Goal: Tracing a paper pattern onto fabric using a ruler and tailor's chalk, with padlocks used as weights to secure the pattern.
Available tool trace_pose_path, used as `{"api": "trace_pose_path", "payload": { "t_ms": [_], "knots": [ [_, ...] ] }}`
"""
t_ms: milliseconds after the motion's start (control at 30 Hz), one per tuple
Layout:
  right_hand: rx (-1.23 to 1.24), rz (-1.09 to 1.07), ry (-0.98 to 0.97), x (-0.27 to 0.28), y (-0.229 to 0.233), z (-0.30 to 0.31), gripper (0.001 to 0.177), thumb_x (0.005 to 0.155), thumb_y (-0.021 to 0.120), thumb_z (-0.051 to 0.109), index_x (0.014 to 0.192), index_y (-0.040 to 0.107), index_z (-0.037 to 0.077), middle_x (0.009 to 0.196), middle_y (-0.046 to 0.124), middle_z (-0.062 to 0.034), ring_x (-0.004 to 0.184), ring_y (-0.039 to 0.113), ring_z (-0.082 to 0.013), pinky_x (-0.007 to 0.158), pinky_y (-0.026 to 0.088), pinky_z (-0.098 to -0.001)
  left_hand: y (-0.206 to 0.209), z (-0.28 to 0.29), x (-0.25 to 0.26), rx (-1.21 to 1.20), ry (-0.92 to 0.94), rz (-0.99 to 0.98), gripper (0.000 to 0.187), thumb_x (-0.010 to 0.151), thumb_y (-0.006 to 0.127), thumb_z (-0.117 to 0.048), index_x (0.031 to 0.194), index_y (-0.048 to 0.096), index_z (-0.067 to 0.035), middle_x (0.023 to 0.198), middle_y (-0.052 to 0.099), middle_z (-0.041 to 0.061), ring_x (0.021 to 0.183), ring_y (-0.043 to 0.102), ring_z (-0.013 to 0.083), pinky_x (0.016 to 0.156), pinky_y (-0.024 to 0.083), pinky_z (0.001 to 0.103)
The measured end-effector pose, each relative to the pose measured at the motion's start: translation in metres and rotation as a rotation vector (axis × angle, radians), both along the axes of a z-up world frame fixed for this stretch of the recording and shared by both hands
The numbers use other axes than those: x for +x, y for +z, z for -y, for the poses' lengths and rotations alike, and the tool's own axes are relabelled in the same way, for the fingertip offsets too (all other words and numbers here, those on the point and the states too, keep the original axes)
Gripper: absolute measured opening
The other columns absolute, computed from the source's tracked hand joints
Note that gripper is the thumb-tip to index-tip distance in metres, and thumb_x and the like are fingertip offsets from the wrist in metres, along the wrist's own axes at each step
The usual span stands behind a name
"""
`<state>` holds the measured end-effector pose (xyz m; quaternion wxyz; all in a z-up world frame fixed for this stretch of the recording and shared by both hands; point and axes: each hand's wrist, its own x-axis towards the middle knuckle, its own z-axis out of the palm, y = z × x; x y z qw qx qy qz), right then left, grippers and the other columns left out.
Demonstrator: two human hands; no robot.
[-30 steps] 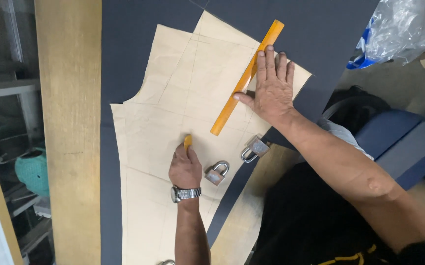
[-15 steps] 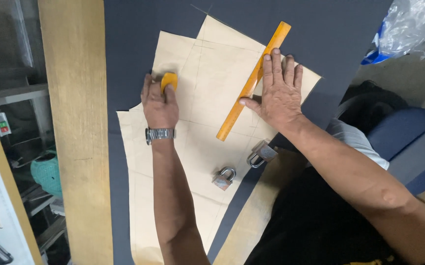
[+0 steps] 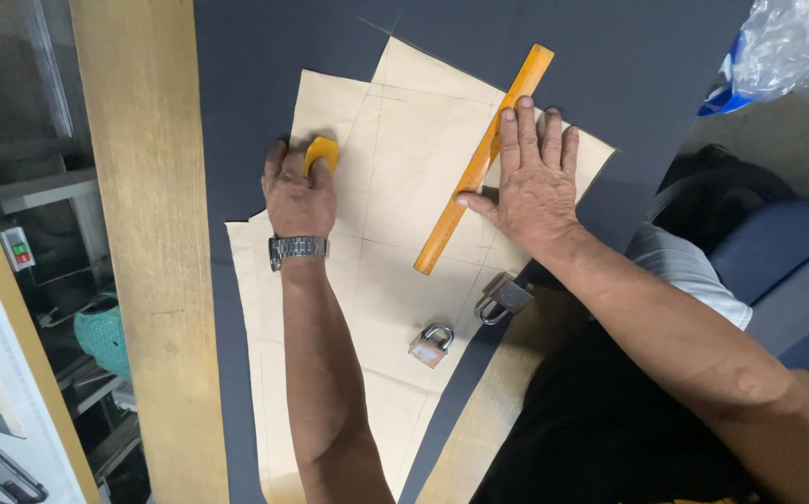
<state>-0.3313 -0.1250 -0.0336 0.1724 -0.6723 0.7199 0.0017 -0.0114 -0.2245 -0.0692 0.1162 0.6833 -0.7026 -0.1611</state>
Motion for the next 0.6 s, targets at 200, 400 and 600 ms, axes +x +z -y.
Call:
{"api": "trace_pose_path", "payload": {
  "t_ms": [200, 400, 600],
  "knots": [
    [0.299, 0.097, -0.007, 0.000, 0.013, 0.008, 0.123, 0.085, 0.050, 0.082, 0.164, 0.006, -0.001, 0.171, 0.000, -0.0241, 0.152, 0.001, -0.0535, 0.121, 0.004, -0.0702, -0.024, 0.010, 0.018, 0.139, 0.093, 0.156, 0.034, 0.091, 0.066, -0.044, 0.112, 0.075, -0.019, 0.121, 0.064, 0.006, 0.114, 0.064, 0.0270, 0.098, 0.049, 0.039],
    [0.282, 0.146, -0.026, -0.001, 0.014, 0.009, 0.123, 0.084, 0.053, 0.080, 0.164, 0.006, -0.001, 0.171, -0.001, -0.0240, 0.152, 0.001, -0.0541, 0.120, 0.003, -0.0707, -0.033, 0.009, 0.025, -0.042, -0.058, 0.248, 0.022, 0.092, 0.065, -0.038, 0.089, 0.075, -0.019, 0.088, 0.072, 0.005, 0.106, 0.068, 0.0239, 0.097, 0.051, 0.042],
    [0.281, 0.141, -0.012, -0.001, 0.012, 0.008, 0.124, 0.084, 0.051, 0.081, 0.164, 0.006, -0.002, 0.171, -0.001, -0.0246, 0.151, -0.001, -0.0544, 0.120, 0.003, -0.0707, -0.010, 0.004, 0.016, -0.015, -0.079, 0.220, 0.024, 0.094, 0.063, -0.037, 0.083, 0.073, -0.018, 0.077, 0.071, 0.004, 0.096, 0.071, 0.0245, 0.091, 0.054, 0.040]
  ]
}}
